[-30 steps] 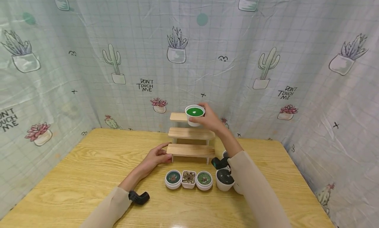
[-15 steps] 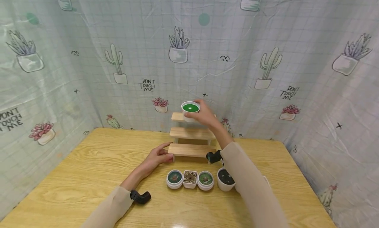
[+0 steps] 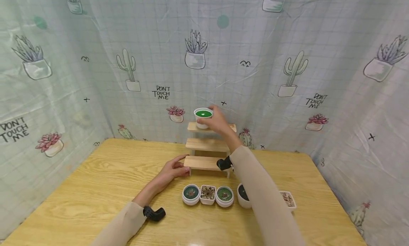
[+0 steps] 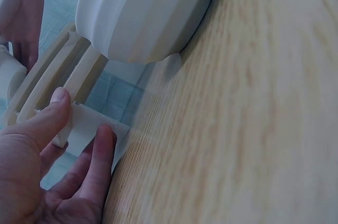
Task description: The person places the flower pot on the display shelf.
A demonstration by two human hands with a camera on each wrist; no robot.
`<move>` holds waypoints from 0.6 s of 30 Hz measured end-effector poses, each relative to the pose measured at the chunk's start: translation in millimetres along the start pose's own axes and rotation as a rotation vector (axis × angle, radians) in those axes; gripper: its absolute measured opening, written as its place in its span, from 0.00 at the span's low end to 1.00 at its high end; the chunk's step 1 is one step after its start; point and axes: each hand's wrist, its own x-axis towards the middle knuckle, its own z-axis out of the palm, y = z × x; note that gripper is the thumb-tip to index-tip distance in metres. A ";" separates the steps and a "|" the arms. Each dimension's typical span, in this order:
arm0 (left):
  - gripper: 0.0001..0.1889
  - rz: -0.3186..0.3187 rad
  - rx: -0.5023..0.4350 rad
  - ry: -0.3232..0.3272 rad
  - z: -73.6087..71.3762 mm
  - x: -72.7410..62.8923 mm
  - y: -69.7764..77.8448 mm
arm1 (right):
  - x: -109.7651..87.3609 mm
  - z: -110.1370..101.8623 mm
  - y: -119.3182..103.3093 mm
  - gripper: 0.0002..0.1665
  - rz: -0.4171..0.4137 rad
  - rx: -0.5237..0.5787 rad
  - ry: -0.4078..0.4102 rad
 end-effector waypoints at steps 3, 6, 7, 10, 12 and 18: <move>0.39 0.004 0.003 -0.004 0.8 -0.5 0.1 | 3.8 3.3 0.4 0.51 -0.007 -0.031 0.006; 0.39 0.009 0.002 0.004 1.0 -1.1 1.0 | 5.5 6.0 0.0 0.50 -0.011 -0.034 0.000; 0.38 0.008 0.004 0.004 1.1 -1.0 1.2 | 5.6 6.7 -0.2 0.50 -0.011 -0.028 -0.003; 0.39 0.001 0.012 0.001 1.1 -1.5 2.0 | 4.6 7.9 -1.7 0.50 -0.007 -0.012 -0.007; 0.39 -0.001 0.018 -0.006 1.2 -1.7 2.3 | 4.0 8.4 -2.6 0.50 -0.002 -0.004 -0.006; 0.39 -0.004 0.012 0.001 1.1 -2.3 2.1 | 5.6 10.8 -2.5 0.50 0.002 -0.019 -0.001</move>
